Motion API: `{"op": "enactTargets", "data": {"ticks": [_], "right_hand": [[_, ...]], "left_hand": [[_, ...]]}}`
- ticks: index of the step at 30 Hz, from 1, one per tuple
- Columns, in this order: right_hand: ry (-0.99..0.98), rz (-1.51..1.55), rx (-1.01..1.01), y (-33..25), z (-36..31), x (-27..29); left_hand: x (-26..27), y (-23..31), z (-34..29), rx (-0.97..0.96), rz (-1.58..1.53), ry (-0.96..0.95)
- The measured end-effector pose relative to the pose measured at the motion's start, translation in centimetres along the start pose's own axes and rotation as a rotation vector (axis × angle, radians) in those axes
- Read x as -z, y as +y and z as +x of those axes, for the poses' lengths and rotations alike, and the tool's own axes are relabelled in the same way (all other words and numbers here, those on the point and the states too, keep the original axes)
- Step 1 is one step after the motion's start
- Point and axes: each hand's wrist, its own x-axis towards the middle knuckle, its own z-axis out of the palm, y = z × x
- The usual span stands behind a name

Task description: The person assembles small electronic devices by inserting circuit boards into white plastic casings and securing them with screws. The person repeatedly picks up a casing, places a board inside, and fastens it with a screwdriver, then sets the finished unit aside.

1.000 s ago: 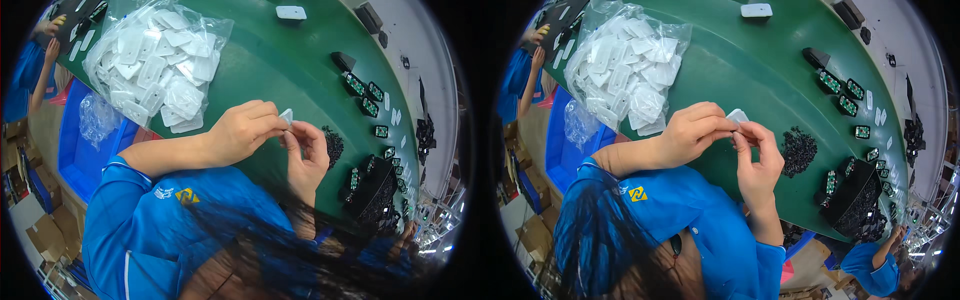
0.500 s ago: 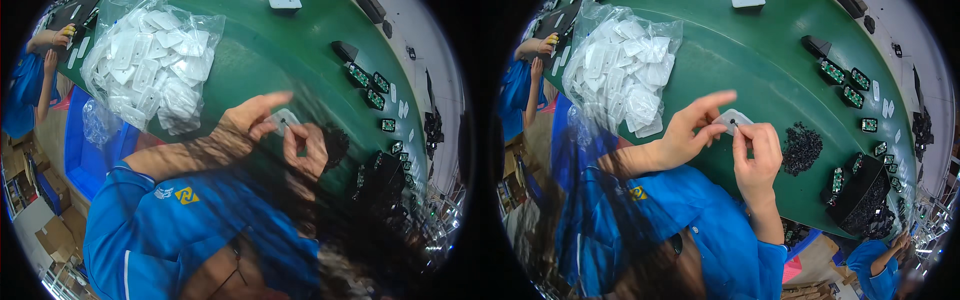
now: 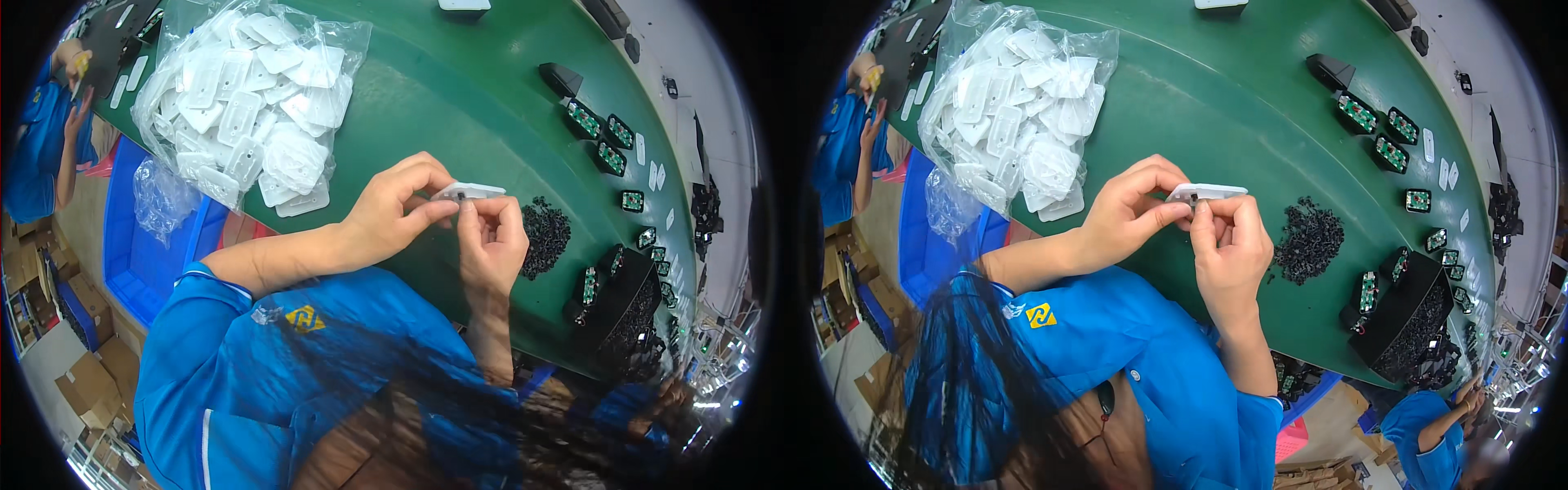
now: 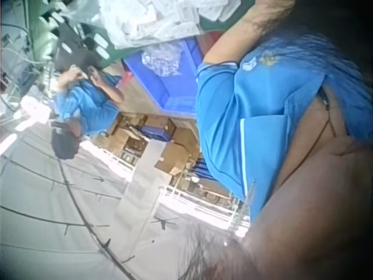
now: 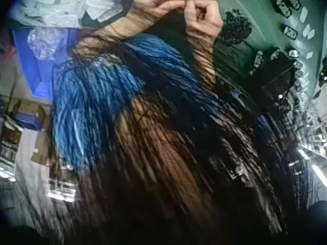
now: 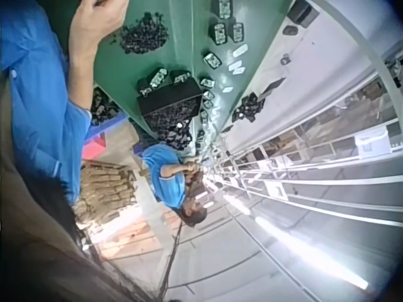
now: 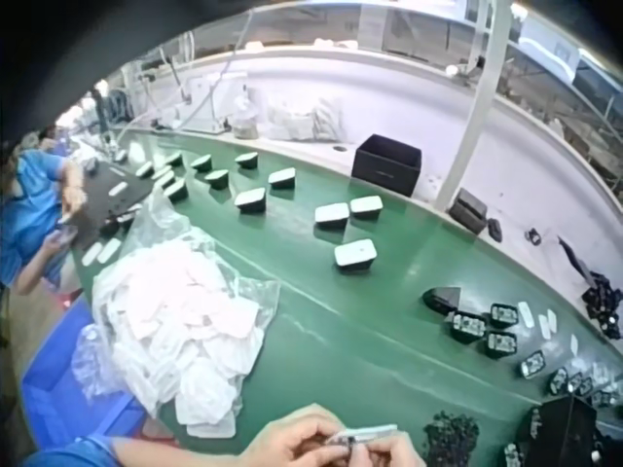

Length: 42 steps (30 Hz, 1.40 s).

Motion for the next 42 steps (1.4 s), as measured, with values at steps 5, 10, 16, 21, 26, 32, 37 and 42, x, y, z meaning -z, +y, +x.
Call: {"op": "enactTargets", "data": {"ticks": [5, 10, 16, 21, 26, 32, 37, 42], "right_hand": [[0.005, 0.001, 0.035, -0.1, -0.3, -0.2], [0.066, -0.201, 0.228, 0.3, -0.3, 1.5], [-0.106, 0.056, -0.081, 0.9, 0.0, 2.3], [-0.244, 0.084, -0.142, 0.5, 0.9, 2.9], [-0.203, 0.303, -0.159, 1.3, 0.9, 2.4], [-0.275, 0.467, -0.484, 2.7, 2.2, 3.0], [-0.004, 0.017, 0.077, 4.4, 7.6, 4.6], [0.241, -0.781, 0.575, 6.0, 18.7, 8.2]], "left_hand": [[0.2, -0.5, 0.3, -0.073, 0.113, -0.007], [0.2, -0.3, 0.0, 0.059, -0.069, 0.005], [-0.1, -0.1, 0.1, 0.072, -0.011, -0.055], [-0.1, -0.4, 0.0, 0.109, 0.019, -0.071], [0.5, -0.3, 0.3, 0.242, -0.122, -0.121], [1.3, -1.3, 2.6, 0.267, -0.144, -0.06], [3.0, -2.4, 5.4, 0.193, 0.287, 0.039], [2.7, -2.6, 7.0, -0.102, 0.8, 0.025]]}}
